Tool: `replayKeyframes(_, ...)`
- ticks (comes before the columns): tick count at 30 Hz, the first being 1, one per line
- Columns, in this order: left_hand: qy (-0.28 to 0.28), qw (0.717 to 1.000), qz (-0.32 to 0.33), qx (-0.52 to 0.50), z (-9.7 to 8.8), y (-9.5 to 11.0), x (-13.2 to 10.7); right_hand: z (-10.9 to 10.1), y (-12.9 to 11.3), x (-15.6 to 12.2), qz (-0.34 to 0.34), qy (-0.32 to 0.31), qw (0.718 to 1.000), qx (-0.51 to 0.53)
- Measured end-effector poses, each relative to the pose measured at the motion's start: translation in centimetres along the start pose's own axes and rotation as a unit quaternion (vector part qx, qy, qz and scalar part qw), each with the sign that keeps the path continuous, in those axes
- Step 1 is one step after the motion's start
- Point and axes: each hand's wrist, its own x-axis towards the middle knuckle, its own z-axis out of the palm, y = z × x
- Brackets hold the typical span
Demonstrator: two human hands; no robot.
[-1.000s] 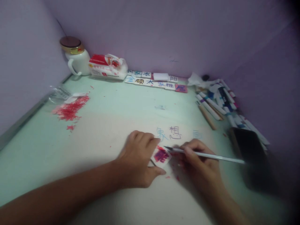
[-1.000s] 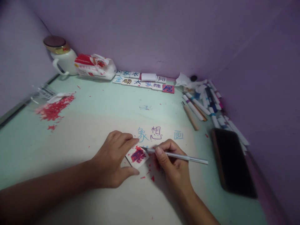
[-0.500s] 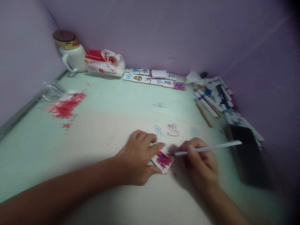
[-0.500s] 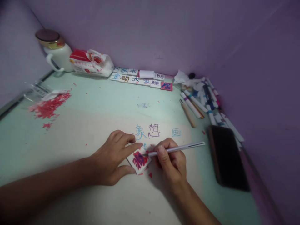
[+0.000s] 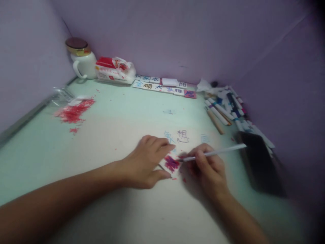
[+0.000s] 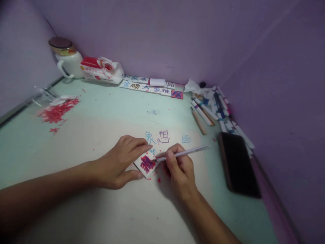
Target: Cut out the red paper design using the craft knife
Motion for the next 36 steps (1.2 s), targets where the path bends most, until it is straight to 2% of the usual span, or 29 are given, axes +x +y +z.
replayKeyframes(3,0.014,1.000,-0.006,0.027,0.4,0.1,0.1,0.1,-0.2,0.4,0.036,-0.001,0.999,0.025)
replayKeyframes(7,0.045,0.999,-0.001,0.030,1.0,-0.1,0.0,0.3,-0.4,0.3,0.037,0.007,0.999,0.028)
replayKeyframes(11,0.042,0.999,0.020,0.016,0.8,-0.3,-0.2,0.2,-0.2,0.0,0.009,-0.009,1.000,0.005)
replayKeyframes(15,0.041,0.999,0.013,0.015,0.7,-0.3,-0.4,-0.1,0.2,-0.2,-0.019,-0.022,0.999,-0.040)
replayKeyframes(20,0.045,0.999,0.019,0.006,0.7,-0.1,-0.5,0.4,0.3,-0.8,-0.135,0.000,0.979,-0.155)
replayKeyframes(22,0.036,0.999,0.021,0.006,0.6,0.0,-0.4,0.7,0.3,-0.9,-0.158,0.010,0.973,-0.171)
replayKeyframes(31,0.040,0.999,0.024,0.012,0.6,0.0,-0.3,-0.1,0.3,-0.4,-0.201,-0.040,0.948,-0.244)
replayKeyframes(36,0.030,0.999,0.016,0.005,0.5,0.2,-0.3,-0.4,0.5,-0.5,-0.181,-0.063,0.955,-0.228)
